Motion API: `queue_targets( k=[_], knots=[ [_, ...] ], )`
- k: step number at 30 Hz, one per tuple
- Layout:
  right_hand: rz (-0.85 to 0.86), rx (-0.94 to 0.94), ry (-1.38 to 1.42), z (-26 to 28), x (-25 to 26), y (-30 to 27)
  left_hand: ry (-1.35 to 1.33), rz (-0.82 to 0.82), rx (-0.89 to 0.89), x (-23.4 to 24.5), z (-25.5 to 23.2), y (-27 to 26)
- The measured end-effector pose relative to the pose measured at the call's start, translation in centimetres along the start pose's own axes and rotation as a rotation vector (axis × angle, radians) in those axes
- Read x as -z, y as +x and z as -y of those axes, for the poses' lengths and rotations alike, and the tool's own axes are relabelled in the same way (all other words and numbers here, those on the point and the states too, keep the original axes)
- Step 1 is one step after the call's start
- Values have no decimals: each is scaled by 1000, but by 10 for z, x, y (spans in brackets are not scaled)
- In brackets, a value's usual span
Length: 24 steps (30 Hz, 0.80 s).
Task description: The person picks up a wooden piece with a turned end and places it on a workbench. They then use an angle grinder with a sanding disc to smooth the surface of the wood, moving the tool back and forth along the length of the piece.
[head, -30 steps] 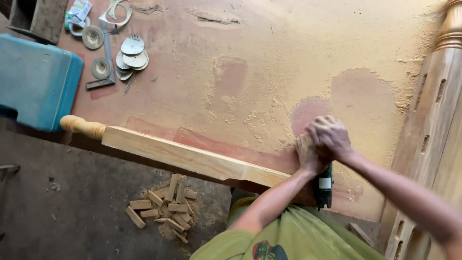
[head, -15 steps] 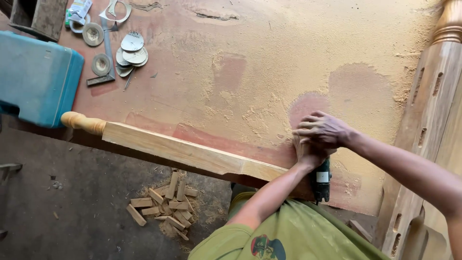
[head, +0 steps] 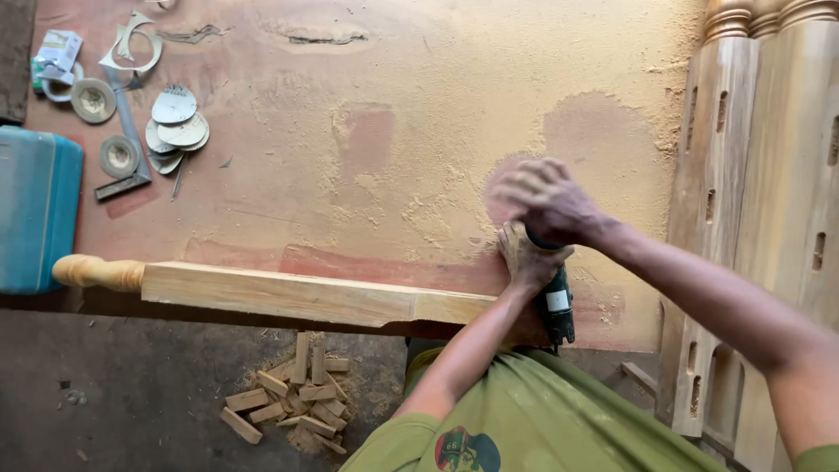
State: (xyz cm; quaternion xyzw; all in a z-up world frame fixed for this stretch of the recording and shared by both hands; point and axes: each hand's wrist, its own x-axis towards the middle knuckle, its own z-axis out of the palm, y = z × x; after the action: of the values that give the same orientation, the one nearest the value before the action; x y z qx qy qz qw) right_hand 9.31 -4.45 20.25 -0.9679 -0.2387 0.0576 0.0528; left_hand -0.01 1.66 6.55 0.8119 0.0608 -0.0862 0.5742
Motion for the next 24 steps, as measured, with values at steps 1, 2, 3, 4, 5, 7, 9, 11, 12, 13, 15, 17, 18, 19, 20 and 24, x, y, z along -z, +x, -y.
queue_targets(
  k=[1,2,3,4,5,7,9,11,12,13,15,17,18,19,20,24],
  knots=[
    [-109,425,-373,1,20,2,52,4,-25,44,-40,7],
    [-108,417,-377,-7,-6,1,50,11,-29,40,-40,8],
    [-75,498,-191,-15,-32,1,57,12,-38,37,-38,10],
    [-42,575,-4,-23,-59,2,64,13,-47,33,-37,13],
    [-38,570,3,-21,-60,0,66,19,-41,31,-34,14],
    [-234,319,42,-16,-64,-4,93,19,-42,26,-26,16],
    [-255,152,4,1,-56,-9,106,22,-40,21,-18,16],
    [-281,-14,-40,11,-58,-8,118,21,-46,18,-12,17],
    [-315,-145,-70,14,-65,-7,131,18,-54,17,-8,17],
    [-347,-273,-101,16,-72,-5,141,13,-60,16,-5,17],
    [-345,-406,-78,21,-75,-5,150,8,-65,9,-2,20],
    [-343,-538,-55,25,-79,-4,159,2,-71,4,3,23],
    [-356,-608,-38,25,-80,-4,169,-4,-79,2,5,24],
    [-369,-678,-20,25,-82,-4,179,-10,-86,-1,7,25],
    [-368,-678,-22,25,-80,-3,177,-9,-85,-4,9,27],
    [-425,-837,166,31,-65,5,206,-25,-106,-14,16,37]
  ],
)
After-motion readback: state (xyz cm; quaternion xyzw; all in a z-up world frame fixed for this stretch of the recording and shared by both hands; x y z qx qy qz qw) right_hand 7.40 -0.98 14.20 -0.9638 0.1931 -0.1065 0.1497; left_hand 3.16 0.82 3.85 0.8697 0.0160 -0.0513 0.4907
